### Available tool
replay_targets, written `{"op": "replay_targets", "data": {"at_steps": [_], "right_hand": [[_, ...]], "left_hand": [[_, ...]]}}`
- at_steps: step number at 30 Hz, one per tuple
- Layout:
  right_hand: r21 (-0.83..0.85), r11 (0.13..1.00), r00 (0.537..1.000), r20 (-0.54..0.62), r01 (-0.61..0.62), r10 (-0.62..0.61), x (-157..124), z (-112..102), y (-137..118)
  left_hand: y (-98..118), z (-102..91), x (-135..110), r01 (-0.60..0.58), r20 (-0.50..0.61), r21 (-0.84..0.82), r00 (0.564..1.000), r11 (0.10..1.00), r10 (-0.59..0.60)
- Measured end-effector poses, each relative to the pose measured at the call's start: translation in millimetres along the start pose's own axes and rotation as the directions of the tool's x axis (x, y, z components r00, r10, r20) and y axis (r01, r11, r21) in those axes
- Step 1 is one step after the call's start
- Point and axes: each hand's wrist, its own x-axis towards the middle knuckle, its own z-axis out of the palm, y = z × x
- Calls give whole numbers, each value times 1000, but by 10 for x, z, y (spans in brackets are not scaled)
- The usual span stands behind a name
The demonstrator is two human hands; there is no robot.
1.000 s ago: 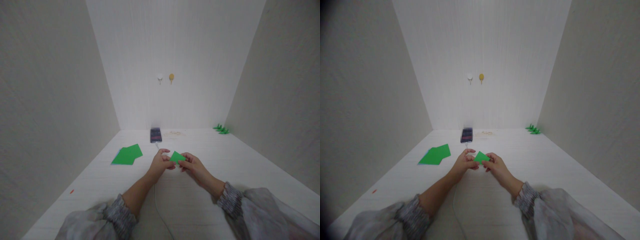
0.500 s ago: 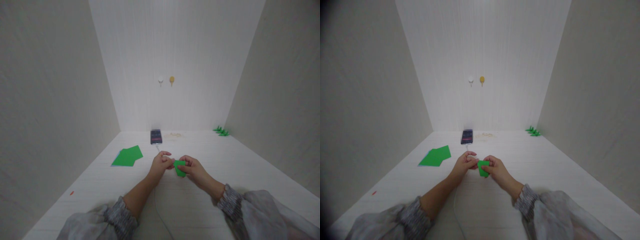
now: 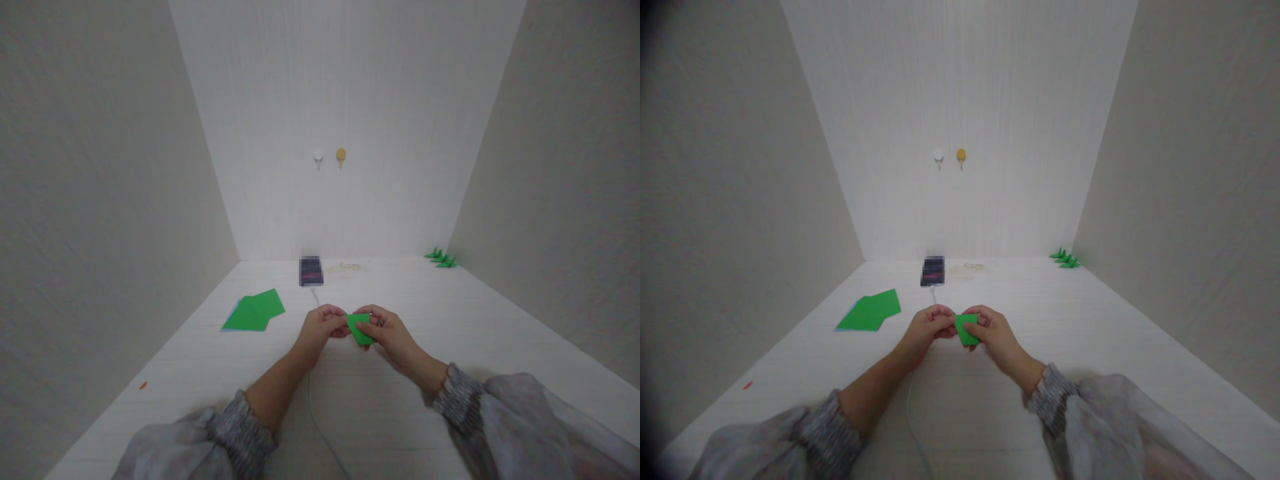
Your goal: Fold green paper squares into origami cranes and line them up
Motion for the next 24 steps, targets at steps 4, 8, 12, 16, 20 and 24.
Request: {"op": "replay_targets", "data": {"at_steps": [4, 8, 12, 16, 20, 24], "right_hand": [[-1, 1000, 1000, -21, 4, -4, 3, -2, -10], [4, 1000, 1000, -22, 22, -22, 7, -7, -14], [-15, 1000, 1000, -10, 20, -20, 12, -18, -8], [-18, 1000, 1000, 7, 15, -15, 8, -13, -17], [-48, 999, 1000, 20, 12, -11, 3, -13, -23], [-55, 998, 999, 43, 26, -23, 7, -34, 6]], "left_hand": [[4, 2, -3, 18, 18, -32, 1000, 999, -17], [18, 2, -12, 30, 18, -57, 999, 998, -29], [10, -9, -12, 30, 39, -67, 999, 997, -27], [2, -23, -13, 43, 40, -49, 998, 998, -42], [11, -25, -20, 54, 45, -40, 998, 998, -52], [14, -20, -16, 45, 26, -30, 999, 999, -44]]}}
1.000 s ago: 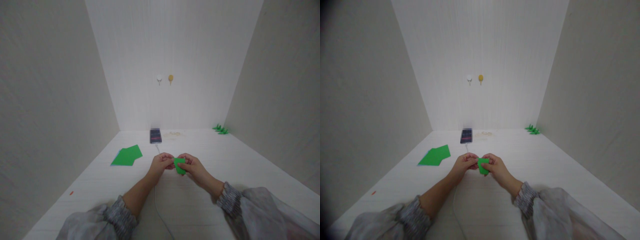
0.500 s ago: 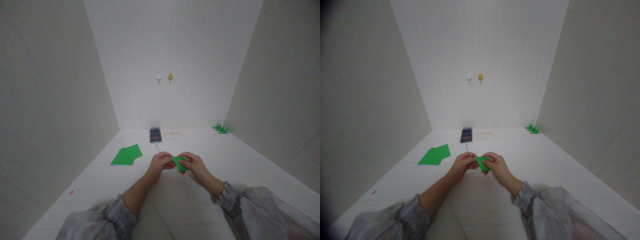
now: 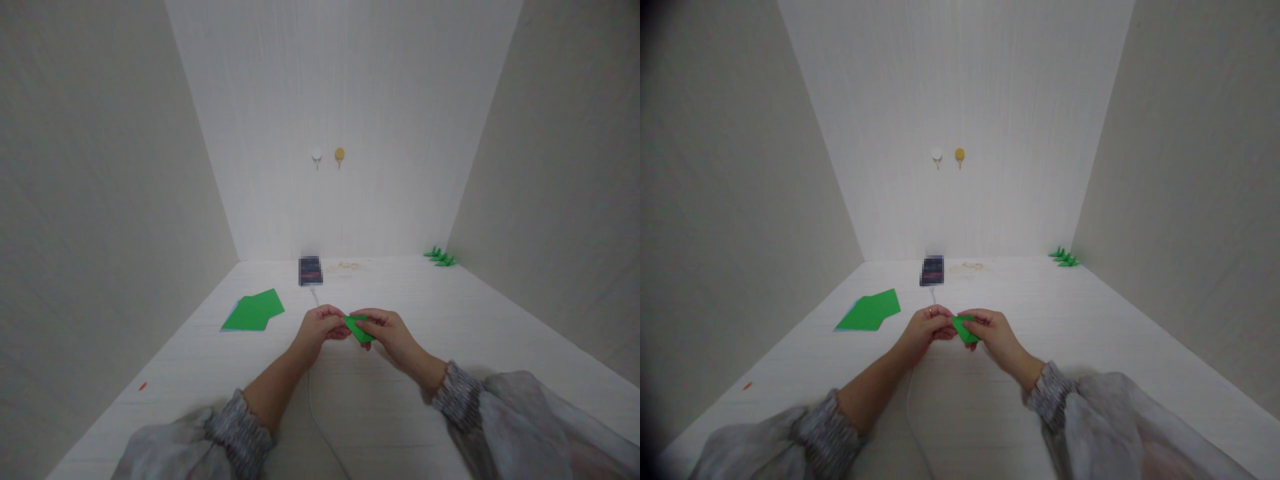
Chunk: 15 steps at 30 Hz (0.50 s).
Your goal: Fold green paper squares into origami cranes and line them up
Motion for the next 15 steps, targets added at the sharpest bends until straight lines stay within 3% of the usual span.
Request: {"op": "replay_targets", "data": {"at_steps": [4, 9, 15], "right_hand": [[25, 1000, 1000, -13, 6, -6, -3, -5, 30], [23, 1000, 1000, 5, 1, -1, -7, 3, 35], [82, 997, 1000, -9, -14, 14, -12, 30, 21]], "left_hand": [[3, -2, -7, -28, -19, 21, 999, 999, 29], [29, 5, -41, -14, 54, 26, 998, 1000, 13], [21, 7, -39, -64, 23, 18, 998, 998, 64]]}}
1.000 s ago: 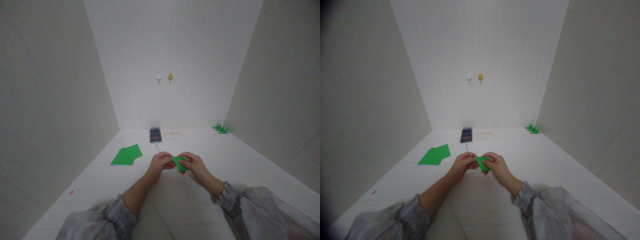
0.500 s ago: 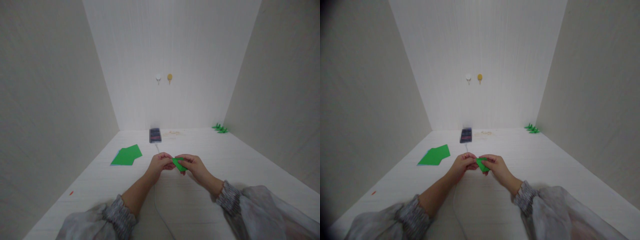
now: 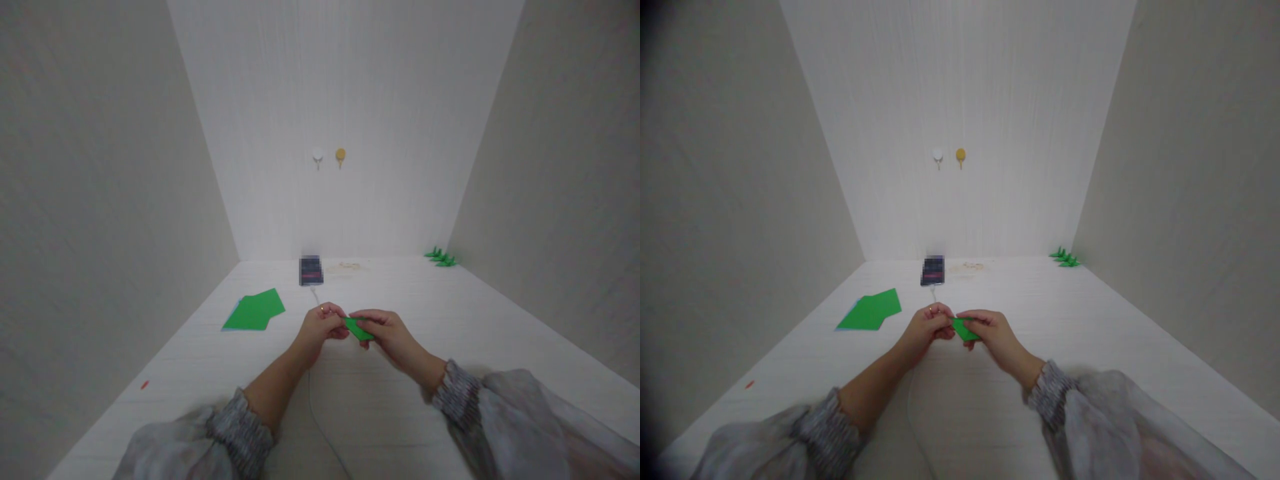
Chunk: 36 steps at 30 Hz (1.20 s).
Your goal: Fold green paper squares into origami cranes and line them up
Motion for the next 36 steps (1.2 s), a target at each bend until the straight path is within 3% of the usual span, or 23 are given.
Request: {"op": "replay_targets", "data": {"at_steps": [10, 26, 36], "right_hand": [[118, 993, 1000, 17, 11, -13, -44, 15, -83], [0, 999, 999, -16, -52, 52, 1, -33, -7], [-57, 998, 999, -27, -37, 35, 23, -40, 28]], "left_hand": [[12, -22, -22, 37, 46, -116, 998, 993, -32], [-74, 12, 49, -19, -19, 38, 1000, 999, 20], [-115, 24, 46, -99, 34, 59, 995, 993, 97]]}}
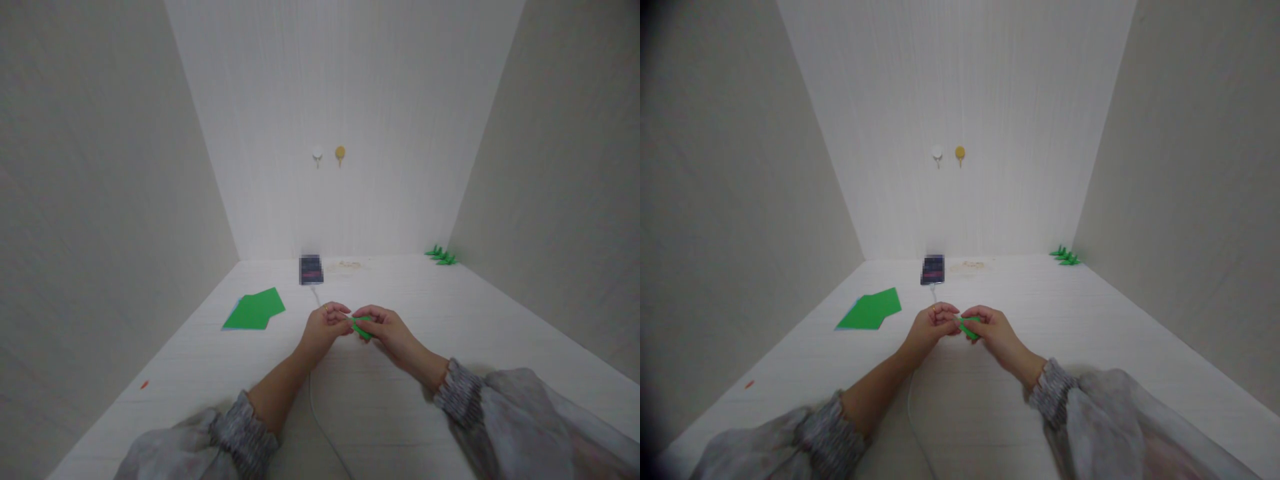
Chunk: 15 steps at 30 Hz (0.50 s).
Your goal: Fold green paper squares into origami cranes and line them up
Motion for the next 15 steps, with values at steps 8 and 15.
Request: {"op": "replay_targets", "data": {"at_steps": [8, 15], "right_hand": [[-21, 999, 999, 5, 38, -38, 1, -14, 9], [-23, 999, 999, 9, 34, -34, 11, -31, 37]], "left_hand": [[62, 10, -18, 146, -53, -14, 988, 989, -146], [54, -17, -12, 138, -4, -2, 990, 990, -138]]}}
